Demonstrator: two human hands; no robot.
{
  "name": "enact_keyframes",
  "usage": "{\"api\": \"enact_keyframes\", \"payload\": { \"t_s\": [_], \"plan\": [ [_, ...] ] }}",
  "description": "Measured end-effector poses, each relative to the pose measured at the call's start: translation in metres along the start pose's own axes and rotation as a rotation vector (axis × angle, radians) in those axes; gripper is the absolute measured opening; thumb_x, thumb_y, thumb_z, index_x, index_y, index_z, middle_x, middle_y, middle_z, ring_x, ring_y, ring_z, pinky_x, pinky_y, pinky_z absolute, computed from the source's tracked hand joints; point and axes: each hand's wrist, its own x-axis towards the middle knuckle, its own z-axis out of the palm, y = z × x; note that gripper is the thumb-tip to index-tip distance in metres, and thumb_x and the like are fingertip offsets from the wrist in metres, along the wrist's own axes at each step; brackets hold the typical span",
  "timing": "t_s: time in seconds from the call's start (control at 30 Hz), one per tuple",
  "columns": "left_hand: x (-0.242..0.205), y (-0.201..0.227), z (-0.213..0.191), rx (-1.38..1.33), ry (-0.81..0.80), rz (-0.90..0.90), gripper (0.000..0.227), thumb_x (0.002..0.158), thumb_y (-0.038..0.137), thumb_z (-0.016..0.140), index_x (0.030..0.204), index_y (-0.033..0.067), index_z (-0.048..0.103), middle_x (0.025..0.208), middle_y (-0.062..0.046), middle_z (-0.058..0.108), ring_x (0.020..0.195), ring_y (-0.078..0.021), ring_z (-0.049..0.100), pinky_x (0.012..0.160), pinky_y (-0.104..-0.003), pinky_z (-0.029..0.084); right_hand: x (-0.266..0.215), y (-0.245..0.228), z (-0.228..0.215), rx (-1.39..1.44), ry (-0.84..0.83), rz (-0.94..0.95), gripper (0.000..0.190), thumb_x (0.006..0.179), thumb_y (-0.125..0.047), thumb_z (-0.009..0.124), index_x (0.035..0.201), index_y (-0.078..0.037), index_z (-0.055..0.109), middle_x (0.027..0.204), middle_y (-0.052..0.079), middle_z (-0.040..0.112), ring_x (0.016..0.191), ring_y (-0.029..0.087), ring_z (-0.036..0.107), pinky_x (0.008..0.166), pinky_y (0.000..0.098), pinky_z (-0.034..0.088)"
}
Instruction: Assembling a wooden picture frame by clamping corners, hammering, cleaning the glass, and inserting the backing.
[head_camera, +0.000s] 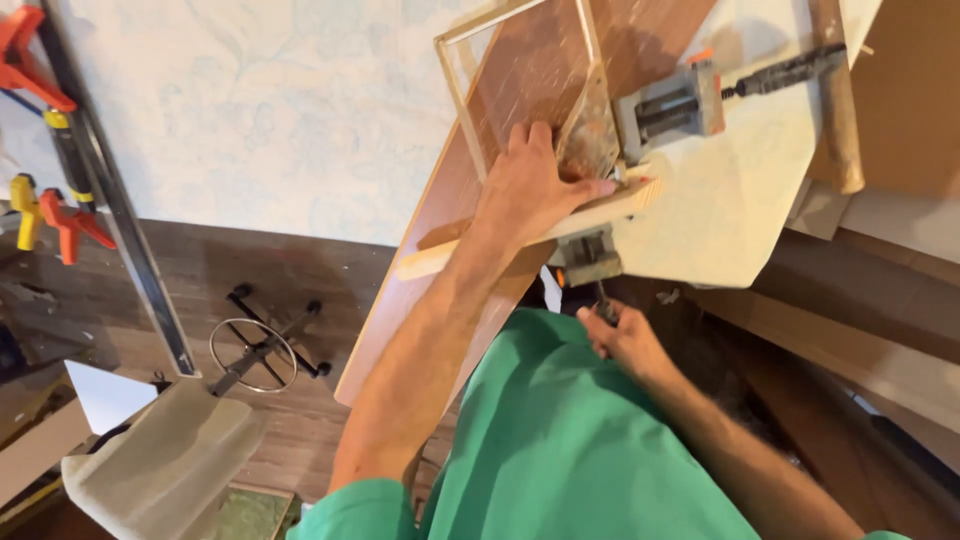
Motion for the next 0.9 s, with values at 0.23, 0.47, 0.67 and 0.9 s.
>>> {"api": "enact_keyframes", "payload": {
  "t_s": [0.23,0.47,0.67,0.9],
  "plan": [
    [0.020,-0.002,0.006,-0.003,-0.047,-0.141,0.089,0.069,0.053,0.085,0.134,0.0006,0.053,0.127,-0.019,0.051,0.115,-0.0524,0.063,0.095,-0.057,0.057,0.016,0.001,-0.002,0.114,-0.123,0.165,0.040,0.096,-0.025,0.075,0.066,-0.003,0.062,0.044,0.010,0.053,0.033,0.018,0.051,0.041,0.0275,0.042],
    [0.020,-0.022,0.015,0.014,0.035,0.007,0.103,0.075,0.056,0.085,0.149,0.0061,0.034,0.127,-0.020,0.049,0.115,-0.0564,0.062,0.095,-0.059,0.057,0.023,0.010,-0.019,0.303,-0.314,0.126,0.028,0.095,-0.015,0.074,0.075,0.001,0.060,0.046,0.011,0.050,0.034,0.020,0.052,0.039,0.0280,0.040],
    [-0.008,-0.053,-0.019,0.780,0.107,0.852,0.065,0.101,0.041,0.061,0.157,0.0171,0.040,0.155,-0.014,0.036,0.145,-0.0421,0.031,0.112,-0.051,0.038,0.035,0.053,-0.054,0.285,-0.358,0.021,0.018,0.094,-0.012,0.072,0.086,0.002,0.064,0.056,0.017,0.061,0.040,0.022,0.060,0.039,0.0277,0.042],
    [0.008,-0.084,-0.012,1.104,0.172,1.238,0.071,0.097,0.020,0.059,0.162,0.0162,0.032,0.170,-0.006,0.027,0.158,-0.0275,0.019,0.127,-0.051,0.024,0.038,0.023,-0.085,0.275,-0.526,0.004,0.017,0.095,-0.008,0.069,0.082,0.001,0.062,0.049,0.014,0.053,0.032,0.023,0.051,0.033,0.0299,0.036]
  ]
}}
